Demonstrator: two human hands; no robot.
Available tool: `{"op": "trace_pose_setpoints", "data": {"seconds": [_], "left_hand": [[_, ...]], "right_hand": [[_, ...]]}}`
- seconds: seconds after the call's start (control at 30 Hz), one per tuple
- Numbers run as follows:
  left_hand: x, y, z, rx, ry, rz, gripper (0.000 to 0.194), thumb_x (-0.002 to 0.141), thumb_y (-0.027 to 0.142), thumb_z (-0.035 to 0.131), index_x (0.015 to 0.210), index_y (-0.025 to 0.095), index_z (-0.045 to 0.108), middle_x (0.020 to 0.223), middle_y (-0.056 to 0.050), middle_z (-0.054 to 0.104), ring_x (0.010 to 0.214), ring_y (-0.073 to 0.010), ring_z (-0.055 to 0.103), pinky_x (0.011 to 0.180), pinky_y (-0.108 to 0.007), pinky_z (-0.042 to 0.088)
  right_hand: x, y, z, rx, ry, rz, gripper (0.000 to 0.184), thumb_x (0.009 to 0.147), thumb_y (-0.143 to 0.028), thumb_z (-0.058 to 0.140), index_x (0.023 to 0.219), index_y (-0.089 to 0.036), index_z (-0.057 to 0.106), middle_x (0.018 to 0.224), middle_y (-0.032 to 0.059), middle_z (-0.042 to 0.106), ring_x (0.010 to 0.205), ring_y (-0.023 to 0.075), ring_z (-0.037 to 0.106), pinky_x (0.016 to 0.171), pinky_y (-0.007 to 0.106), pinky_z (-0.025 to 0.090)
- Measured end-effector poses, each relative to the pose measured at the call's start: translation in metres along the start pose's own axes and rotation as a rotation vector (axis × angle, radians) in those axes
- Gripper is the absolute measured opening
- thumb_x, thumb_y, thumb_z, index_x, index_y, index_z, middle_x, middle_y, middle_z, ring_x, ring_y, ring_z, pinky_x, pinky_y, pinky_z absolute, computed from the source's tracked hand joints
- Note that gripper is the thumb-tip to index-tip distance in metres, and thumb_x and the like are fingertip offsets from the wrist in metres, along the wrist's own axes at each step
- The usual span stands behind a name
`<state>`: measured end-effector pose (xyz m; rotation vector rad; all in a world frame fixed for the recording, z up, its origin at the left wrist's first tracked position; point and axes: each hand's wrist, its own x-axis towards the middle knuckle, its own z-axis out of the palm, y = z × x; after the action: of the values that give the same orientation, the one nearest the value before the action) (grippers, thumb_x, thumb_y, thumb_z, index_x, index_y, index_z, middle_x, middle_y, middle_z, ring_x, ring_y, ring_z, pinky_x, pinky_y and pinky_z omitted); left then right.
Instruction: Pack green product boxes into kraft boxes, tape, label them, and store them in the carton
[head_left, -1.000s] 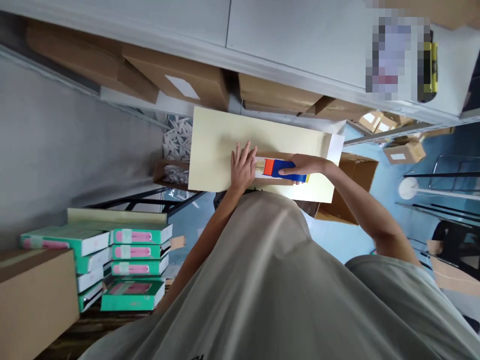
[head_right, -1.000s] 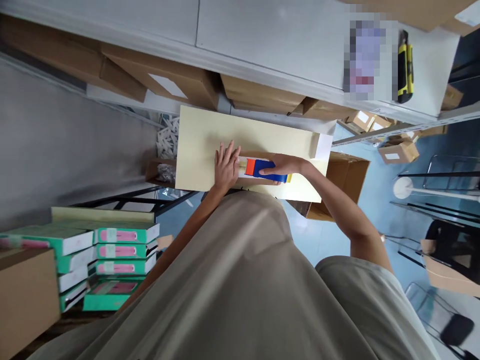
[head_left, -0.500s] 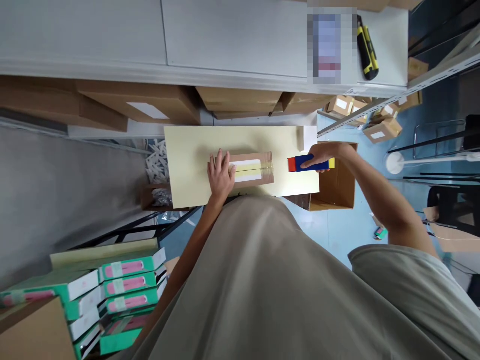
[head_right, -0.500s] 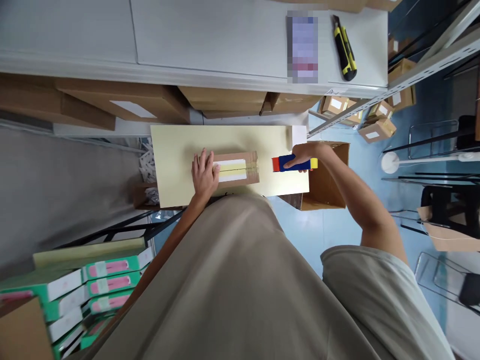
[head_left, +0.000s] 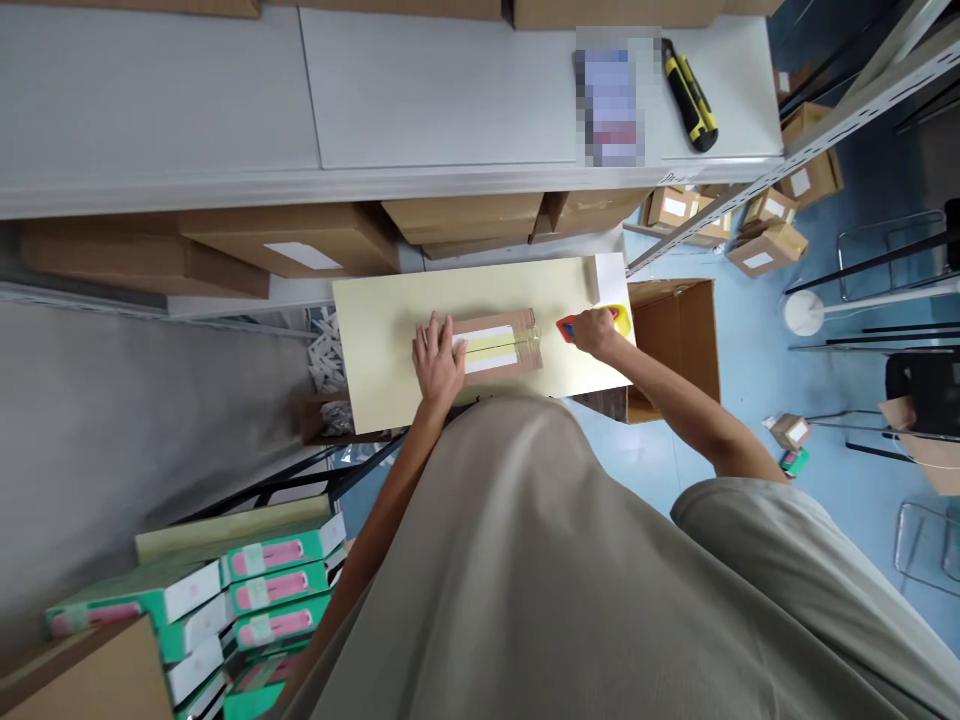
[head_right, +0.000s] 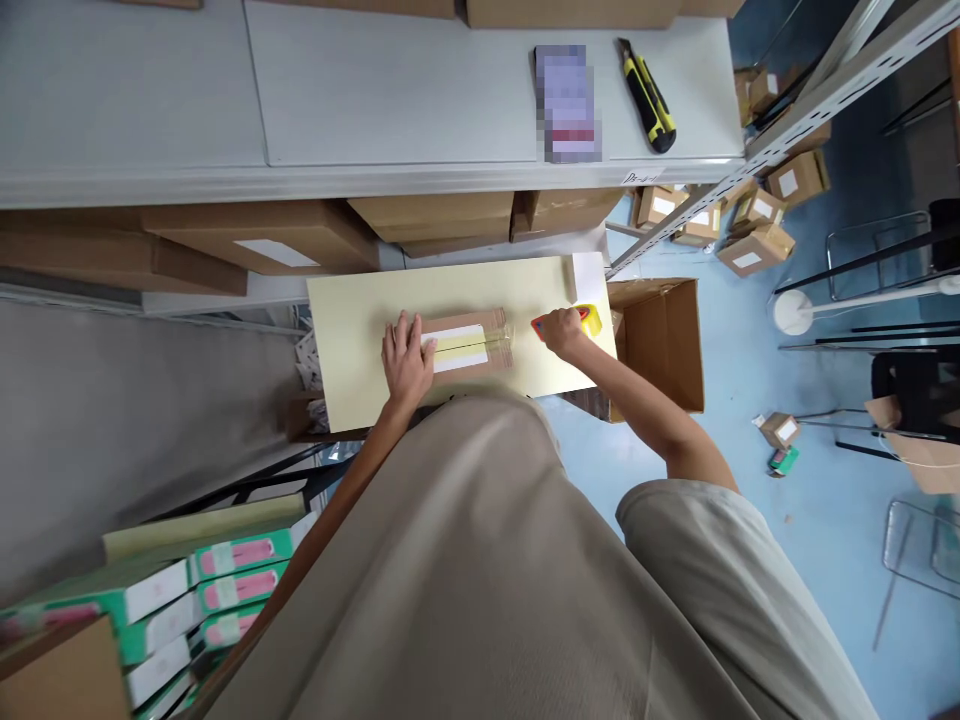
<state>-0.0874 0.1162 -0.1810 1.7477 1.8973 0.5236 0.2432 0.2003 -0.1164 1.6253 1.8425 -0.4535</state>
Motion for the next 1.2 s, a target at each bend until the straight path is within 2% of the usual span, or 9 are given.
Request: {"op": "trace_pose_setpoints", "data": {"seconds": [0.2, 0.37, 0.47, 0.57, 0.7, 0.8, 0.87, 1.03, 1.2], "left_hand": [[0.000, -0.004, 0.003, -0.019, 0.014, 0.036, 0.071, 0.114, 0.053, 0.042, 0.174, 0.015, 0.049, 0.187, -0.014, 0.033, 0.177, -0.0445, 0.019, 0.144, -0.065, 0.016], [-0.002, -0.010, 0.000, -0.064, -0.002, 0.084, 0.076, 0.112, 0.055, 0.050, 0.175, 0.015, 0.043, 0.191, -0.017, 0.020, 0.178, -0.0407, 0.017, 0.144, -0.058, 0.019], [-0.009, -0.007, -0.003, -0.098, 0.029, -0.017, 0.095, 0.106, 0.060, 0.062, 0.179, 0.007, 0.028, 0.191, -0.025, 0.007, 0.178, -0.0419, 0.018, 0.142, -0.056, 0.026], [-0.019, 0.004, -0.007, -0.105, 0.101, -0.260, 0.116, 0.099, 0.063, 0.074, 0.178, 0.000, 0.017, 0.187, -0.035, 0.015, 0.175, -0.0456, 0.025, 0.139, -0.054, 0.034], [-0.024, 0.023, -0.011, -0.073, 0.039, -0.456, 0.105, 0.097, 0.067, 0.075, 0.169, 0.001, 0.036, 0.167, -0.037, 0.053, 0.156, -0.0488, 0.056, 0.126, -0.053, 0.048], [-0.017, 0.030, -0.009, -0.058, -0.060, -0.556, 0.100, 0.089, 0.077, 0.080, 0.153, 0.004, 0.054, 0.147, -0.036, 0.069, 0.142, -0.0497, 0.068, 0.115, -0.051, 0.053], [-0.011, 0.028, -0.007, -0.048, -0.087, -0.630, 0.092, 0.084, 0.077, 0.084, 0.139, 0.008, 0.063, 0.137, -0.034, 0.075, 0.136, -0.0493, 0.071, 0.109, -0.048, 0.055], [-0.012, 0.000, 0.001, -0.225, -0.066, -0.635, 0.051, 0.089, 0.070, 0.078, 0.100, 0.020, 0.075, 0.110, -0.017, 0.084, 0.114, -0.0380, 0.079, 0.094, -0.039, 0.056], [-0.025, -0.028, -0.007, -0.612, -0.069, -0.519, 0.054, 0.087, 0.071, 0.076, 0.100, 0.018, 0.079, 0.101, -0.008, 0.084, 0.103, -0.0282, 0.077, 0.087, -0.032, 0.057]], "right_hand": [[0.002, -0.012, 0.077, 0.269, 0.220, 0.167, 0.056, 0.115, -0.046, 0.054, 0.145, 0.002, 0.060, 0.113, 0.0286, 0.080, 0.098, 0.0333, 0.074, 0.082, 0.038, 0.048], [0.004, -0.038, 0.116, 0.395, 0.255, 0.229, 0.045, 0.118, -0.040, 0.052, 0.141, -0.001, 0.059, 0.118, 0.0251, 0.080, 0.109, 0.0303, 0.073, 0.103, 0.039, 0.046], [0.001, -0.042, 0.117, 0.412, 0.281, 0.268, 0.044, 0.116, -0.037, 0.055, 0.136, 0.001, 0.062, 0.126, 0.0306, 0.078, 0.119, 0.0337, 0.073, 0.111, 0.042, 0.044], [-0.010, -0.046, 0.104, 0.459, 0.353, 0.302, 0.043, 0.116, -0.032, 0.048, 0.138, 0.002, 0.063, 0.127, 0.0339, 0.077, 0.120, 0.0372, 0.074, 0.107, 0.044, 0.047], [-0.025, -0.081, 0.076, 0.647, 0.468, 0.161, 0.061, 0.119, -0.054, 0.037, 0.145, -0.006, 0.064, 0.112, 0.0261, 0.082, 0.106, 0.0379, 0.079, 0.091, 0.041, 0.053], [-0.026, -0.115, 0.060, 0.703, 0.408, 0.144, 0.084, 0.109, -0.079, 0.050, 0.145, -0.005, 0.062, 0.108, 0.0263, 0.082, 0.103, 0.0406, 0.080, 0.086, 0.040, 0.054], [-0.021, -0.126, 0.059, 0.721, 0.384, 0.184, 0.091, 0.102, -0.085, 0.059, 0.142, -0.004, 0.063, 0.109, 0.0284, 0.081, 0.102, 0.0410, 0.080, 0.083, 0.039, 0.053], [-0.005, -0.103, 0.080, 0.833, 0.418, 0.020, 0.064, 0.114, -0.069, 0.050, 0.126, -0.010, 0.073, 0.091, 0.0172, 0.080, 0.085, 0.0302, 0.075, 0.075, 0.033, 0.047], [-0.005, -0.078, 0.087, 0.870, 0.407, -0.135, 0.060, 0.118, -0.061, 0.041, 0.115, -0.013, 0.076, 0.079, 0.0109, 0.074, 0.071, 0.0234, 0.065, 0.070, 0.032, 0.044]]}}
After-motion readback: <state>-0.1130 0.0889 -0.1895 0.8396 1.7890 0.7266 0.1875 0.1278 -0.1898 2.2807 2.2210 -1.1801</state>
